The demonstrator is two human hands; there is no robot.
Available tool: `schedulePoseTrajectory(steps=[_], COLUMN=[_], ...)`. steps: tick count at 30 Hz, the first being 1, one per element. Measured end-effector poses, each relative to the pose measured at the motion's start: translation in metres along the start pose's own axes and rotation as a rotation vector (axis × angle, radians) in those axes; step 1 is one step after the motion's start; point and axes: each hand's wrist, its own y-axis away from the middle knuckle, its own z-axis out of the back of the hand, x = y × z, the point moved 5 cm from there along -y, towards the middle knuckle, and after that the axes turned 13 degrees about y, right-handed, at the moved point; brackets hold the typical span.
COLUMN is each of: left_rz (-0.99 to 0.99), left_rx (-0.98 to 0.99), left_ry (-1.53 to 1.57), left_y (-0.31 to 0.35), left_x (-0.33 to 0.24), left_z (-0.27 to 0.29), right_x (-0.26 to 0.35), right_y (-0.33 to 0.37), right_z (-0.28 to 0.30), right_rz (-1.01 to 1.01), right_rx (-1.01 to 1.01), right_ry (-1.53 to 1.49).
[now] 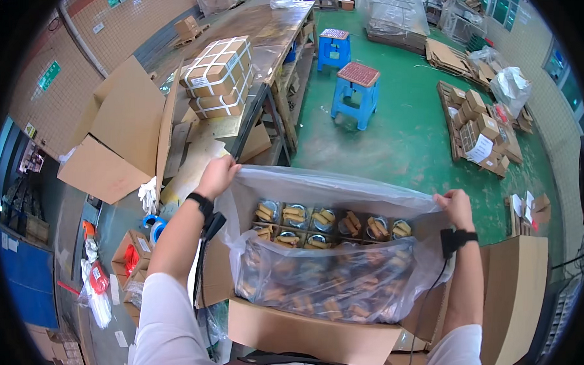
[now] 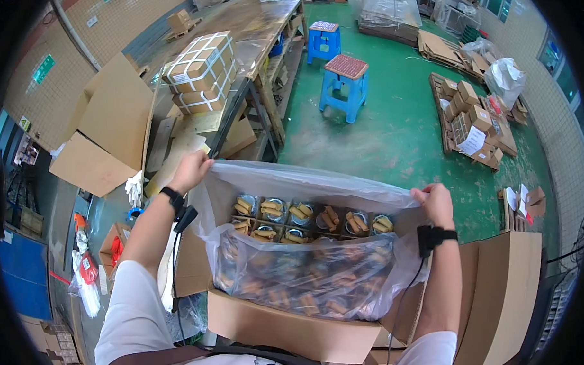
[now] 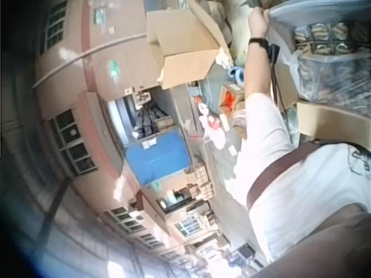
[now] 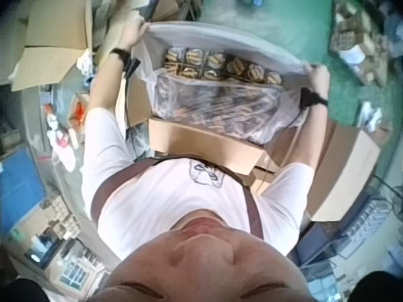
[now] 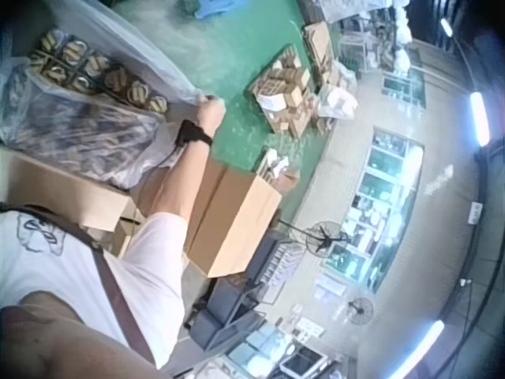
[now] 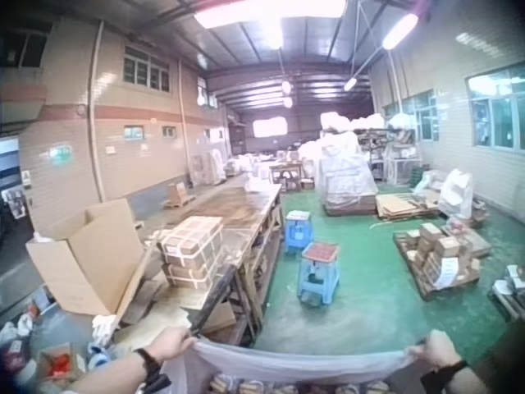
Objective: The person packs small red and beige items into a large cardboard box lined with a plastic bag. They place the items into a grid-like insert inside the box, arranging them one by one. Finally, the person folds the flaps of the cardboard box to close it.
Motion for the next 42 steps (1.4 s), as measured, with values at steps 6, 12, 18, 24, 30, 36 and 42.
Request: schedulePoseTrajectory(steps=[6,12,18,24,30,36,42], left_rz=[-0.04,0.058,0.28,-0.098,-0.044,-0.196,0.391], left_rx=[0.483,1.146,0.591,1.066,0.917,0.899,-0.226], left_ry=[-0.03,-0.351,0.022,-0.227,-0.118,0.377,0.578], left_y=[0.16,0.298,0.181,0.264,0.353,0.313,0.184], left_x=[-0.048,-0.013,-0.102,-0.149,-0.113,-0.172,-0.057], left_z=[-0.037,-0.153,-0.115,-0.255,-0.243,-0.168,0.1], right_x=[0.034,0.027,0.086,0.0,0.136,0.12,0.143], right_y=[0.156,0.303,0.235,0.281,0.299,0.258,0.322], right_z=[-0.04,-0.223,-0.049,-0.268,-0.137,-0.21,-0.195], right_rz=[0.123,0.412,0.283,0.188,0.134,0.023,0.264], right_rx=[-0.096,0.636,0.532,-0.043,0.674,0.088,0.394], right_ry=[0.11,0.376,-0.038,-0.081,-0.073,0.089,-0.03])
